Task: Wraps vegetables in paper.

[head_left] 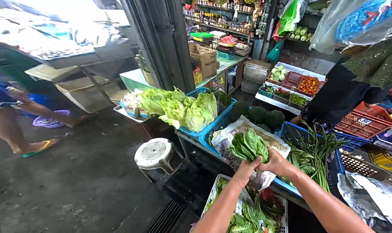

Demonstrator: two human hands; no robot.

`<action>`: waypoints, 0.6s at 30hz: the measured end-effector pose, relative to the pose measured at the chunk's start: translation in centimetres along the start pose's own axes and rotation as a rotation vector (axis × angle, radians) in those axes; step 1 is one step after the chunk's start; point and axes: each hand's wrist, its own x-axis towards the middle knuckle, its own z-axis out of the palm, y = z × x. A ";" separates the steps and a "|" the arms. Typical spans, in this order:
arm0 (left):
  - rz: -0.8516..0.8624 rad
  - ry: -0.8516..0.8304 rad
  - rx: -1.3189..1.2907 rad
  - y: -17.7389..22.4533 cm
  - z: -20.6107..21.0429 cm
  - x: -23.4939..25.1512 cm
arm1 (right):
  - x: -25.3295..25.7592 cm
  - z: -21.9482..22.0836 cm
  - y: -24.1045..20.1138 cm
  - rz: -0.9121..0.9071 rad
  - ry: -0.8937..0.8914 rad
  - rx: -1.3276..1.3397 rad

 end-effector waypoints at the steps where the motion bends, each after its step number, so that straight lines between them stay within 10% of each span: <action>1: 0.023 0.009 0.016 0.4 -0.6 0.7 | 1.2 0.0 -0.2 -0.014 -0.019 -0.005; 13: 0.026 0.005 0.049 3.7 -6.0 4.8 | 9.4 -0.1 -2.2 0.007 -0.154 -0.101; 18: 0.134 0.525 0.228 4.1 -9.6 3.1 | 12.7 0.8 -0.1 0.136 -0.183 -0.539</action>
